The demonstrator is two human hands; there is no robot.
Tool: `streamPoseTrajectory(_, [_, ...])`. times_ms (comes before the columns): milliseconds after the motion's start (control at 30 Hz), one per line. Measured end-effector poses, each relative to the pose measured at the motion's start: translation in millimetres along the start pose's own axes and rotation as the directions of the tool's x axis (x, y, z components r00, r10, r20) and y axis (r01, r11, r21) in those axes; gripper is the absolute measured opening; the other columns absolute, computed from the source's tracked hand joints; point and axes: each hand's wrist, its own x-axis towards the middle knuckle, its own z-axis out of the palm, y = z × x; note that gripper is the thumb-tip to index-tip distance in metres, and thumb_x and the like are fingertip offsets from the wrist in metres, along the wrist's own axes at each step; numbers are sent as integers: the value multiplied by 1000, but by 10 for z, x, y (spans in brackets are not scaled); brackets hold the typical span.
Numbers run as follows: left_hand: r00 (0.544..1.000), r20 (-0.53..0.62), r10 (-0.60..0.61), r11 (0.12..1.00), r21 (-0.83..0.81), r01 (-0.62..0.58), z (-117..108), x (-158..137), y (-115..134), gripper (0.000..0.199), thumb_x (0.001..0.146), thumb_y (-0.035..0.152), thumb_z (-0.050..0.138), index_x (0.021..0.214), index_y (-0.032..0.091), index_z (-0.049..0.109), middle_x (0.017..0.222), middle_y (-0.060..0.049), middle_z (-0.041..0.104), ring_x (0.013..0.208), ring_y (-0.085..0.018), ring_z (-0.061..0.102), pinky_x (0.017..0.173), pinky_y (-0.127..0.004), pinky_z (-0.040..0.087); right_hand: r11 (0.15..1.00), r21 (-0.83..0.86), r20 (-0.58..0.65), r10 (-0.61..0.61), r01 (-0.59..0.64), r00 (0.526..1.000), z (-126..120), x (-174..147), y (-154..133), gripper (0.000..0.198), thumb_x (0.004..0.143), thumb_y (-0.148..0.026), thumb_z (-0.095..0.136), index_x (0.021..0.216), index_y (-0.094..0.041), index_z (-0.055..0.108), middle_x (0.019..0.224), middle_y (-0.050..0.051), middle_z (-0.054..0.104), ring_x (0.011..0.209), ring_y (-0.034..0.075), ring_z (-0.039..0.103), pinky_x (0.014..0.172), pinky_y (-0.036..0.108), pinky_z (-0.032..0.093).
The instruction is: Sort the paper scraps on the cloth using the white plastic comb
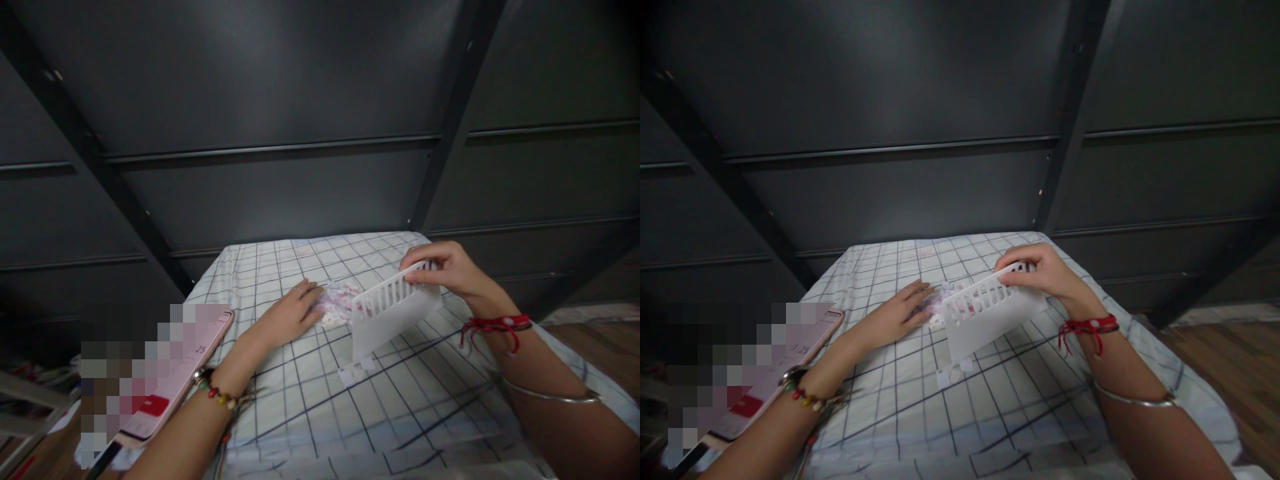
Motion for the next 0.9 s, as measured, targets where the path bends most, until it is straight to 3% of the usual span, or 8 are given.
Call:
streamPoseTrajectory(167, [1000, 18, -3, 1000, -6, 3, -24, 0, 19, 45, 96, 35, 37, 134, 9, 39, 140, -16, 40, 134, -28, 30, 109, -40, 30, 999, 7, -6, -37, 37, 999, 70, 5, -12, 14, 61, -37, 74, 61, -24, 69, 60, 0, 66, 59, 14, 59, 55, 27, 46])
streamPoseTrajectory(533, [1000, -12, 21, 1000, -16, -21, 8, -3, -4, 44, 96, 34, 37, 133, 10, 40, 139, -14, 43, 133, -28, 30, 109, -41, 31, 999, -34, 29, -27, 28, 999, -54, -19, -16, 16, 62, -38, 73, 60, -23, 68, 58, 0, 64, 56, 14, 58, 53, 27, 45])
streamPoseTrajectory(767, [1000, 7, -4, 1000, -4, 4, -8, -3, 2, 45, 96, 36, 36, 134, 11, 39, 140, -14, 41, 134, -27, 30, 109, -40, 30, 1000, -18, -52, -16, 15, 999, -48, -28, 25, 17, 62, -39, 72, 62, -22, 69, 63, 1, 67, 59, 15, 59, 55, 28, 45])
streamPoseTrajectory(900, [1000, -12, -2, 1000, -15, 2, -1, -8, 0, 44, 97, 37, 35, 133, 12, 40, 140, -13, 42, 134, -27, 30, 108, -41, 32, 1000, -26, -26, -9, 8, 1000, -37, -25, 1, 16, 61, -38, 73, 61, -23, 69, 62, 1, 67, 58, 15, 59, 55, 28, 46])
